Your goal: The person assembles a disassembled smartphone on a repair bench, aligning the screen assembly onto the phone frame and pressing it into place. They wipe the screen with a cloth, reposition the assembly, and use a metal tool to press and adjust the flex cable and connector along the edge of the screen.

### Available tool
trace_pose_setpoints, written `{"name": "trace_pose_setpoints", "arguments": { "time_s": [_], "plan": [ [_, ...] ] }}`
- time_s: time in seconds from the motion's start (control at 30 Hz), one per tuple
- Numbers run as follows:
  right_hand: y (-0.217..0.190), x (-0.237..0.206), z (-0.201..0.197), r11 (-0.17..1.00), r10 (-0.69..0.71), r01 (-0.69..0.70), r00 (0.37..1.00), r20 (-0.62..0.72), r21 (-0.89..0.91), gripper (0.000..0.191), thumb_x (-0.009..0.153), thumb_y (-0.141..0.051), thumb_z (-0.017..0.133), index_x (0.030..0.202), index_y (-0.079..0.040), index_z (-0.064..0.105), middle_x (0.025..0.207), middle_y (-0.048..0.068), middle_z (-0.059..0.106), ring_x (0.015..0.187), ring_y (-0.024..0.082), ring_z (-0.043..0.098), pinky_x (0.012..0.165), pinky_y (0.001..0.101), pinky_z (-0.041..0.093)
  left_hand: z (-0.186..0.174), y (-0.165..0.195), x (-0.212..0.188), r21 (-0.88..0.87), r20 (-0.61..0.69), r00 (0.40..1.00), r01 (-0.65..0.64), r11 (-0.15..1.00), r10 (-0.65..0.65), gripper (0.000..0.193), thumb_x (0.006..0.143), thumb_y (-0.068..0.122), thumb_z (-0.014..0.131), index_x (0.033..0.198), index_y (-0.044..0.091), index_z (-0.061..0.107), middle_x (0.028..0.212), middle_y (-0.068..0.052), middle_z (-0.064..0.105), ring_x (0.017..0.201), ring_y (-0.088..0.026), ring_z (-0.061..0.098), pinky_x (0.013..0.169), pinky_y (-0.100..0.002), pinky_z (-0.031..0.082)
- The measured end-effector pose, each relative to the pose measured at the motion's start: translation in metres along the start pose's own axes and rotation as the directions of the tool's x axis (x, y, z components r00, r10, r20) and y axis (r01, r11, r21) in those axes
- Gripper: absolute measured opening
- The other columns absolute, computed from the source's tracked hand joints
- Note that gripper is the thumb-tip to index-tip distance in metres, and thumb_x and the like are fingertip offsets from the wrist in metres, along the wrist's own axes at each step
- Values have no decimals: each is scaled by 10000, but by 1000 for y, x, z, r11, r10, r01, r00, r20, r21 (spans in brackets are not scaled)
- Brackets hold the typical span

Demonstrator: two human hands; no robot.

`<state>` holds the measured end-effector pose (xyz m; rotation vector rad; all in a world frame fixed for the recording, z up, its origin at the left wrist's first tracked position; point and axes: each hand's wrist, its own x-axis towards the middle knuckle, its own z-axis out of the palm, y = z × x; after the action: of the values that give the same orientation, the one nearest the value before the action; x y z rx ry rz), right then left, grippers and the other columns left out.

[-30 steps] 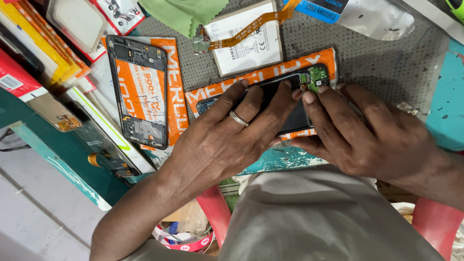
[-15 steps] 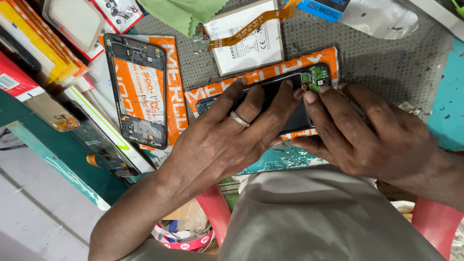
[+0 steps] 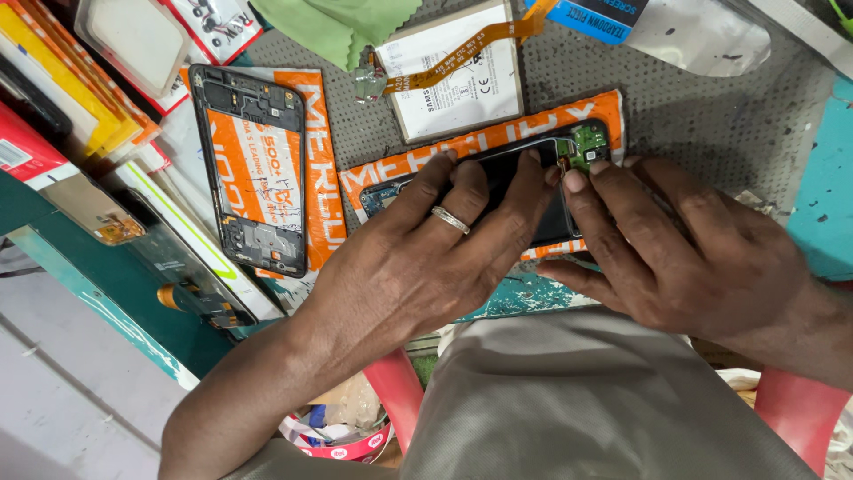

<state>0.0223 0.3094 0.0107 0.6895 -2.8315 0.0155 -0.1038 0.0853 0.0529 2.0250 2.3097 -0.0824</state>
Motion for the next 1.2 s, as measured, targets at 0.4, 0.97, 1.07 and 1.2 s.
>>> {"name": "trace_pose_setpoints", "arguments": {
  "time_s": [0.4, 0.97, 1.07, 1.2],
  "plan": [
    [3, 4, -3, 1000, 25, -25, 1000, -4, 7, 640, 902, -617, 648, 1207, -69, 775, 1096, 55, 700, 967, 230, 690, 737, 281, 579, -1, -2, 2, -21, -4, 1000, -6, 1000, 6, 517, 963, 272, 601, 1425, 44, 651, 1427, -64, 552, 1189, -236, 560, 1098, -364, 498],
    [2, 17, -15, 999, -11, 15, 997, 71, -52, 628, 913, -588, 611, 1155, -32, 772, 1051, 93, 702, 937, 227, 685, 696, 267, 571, 4, -3, -3, -49, -35, 999, -1, 999, -1, 437, 958, 254, 626, 1323, 41, 737, 1495, -67, 544, 1201, -237, 565, 1097, -388, 497],
    [-3, 23, -21, 998, 11, -4, 995, 99, -70, 621, 924, -559, 599, 1147, -6, 773, 1025, 108, 705, 932, 225, 687, 686, 254, 569, 5, -2, -4, -73, -31, 1000, 0, 997, -3, 424, 983, 269, 622, 1322, 43, 738, 1499, -75, 539, 1201, -246, 565, 1096, -395, 500],
    [-6, 28, -24, 999, 34, -29, 992, 125, -43, 636, 928, -553, 598, 1138, 24, 765, 1040, 129, 710, 933, 240, 696, 703, 269, 592, 6, -2, -3, -72, -33, 999, 13, 997, -15, 427, 986, 267, 619, 1343, 61, 729, 1505, -60, 530, 1207, -234, 560, 1081, -403, 503]
  ]
}}
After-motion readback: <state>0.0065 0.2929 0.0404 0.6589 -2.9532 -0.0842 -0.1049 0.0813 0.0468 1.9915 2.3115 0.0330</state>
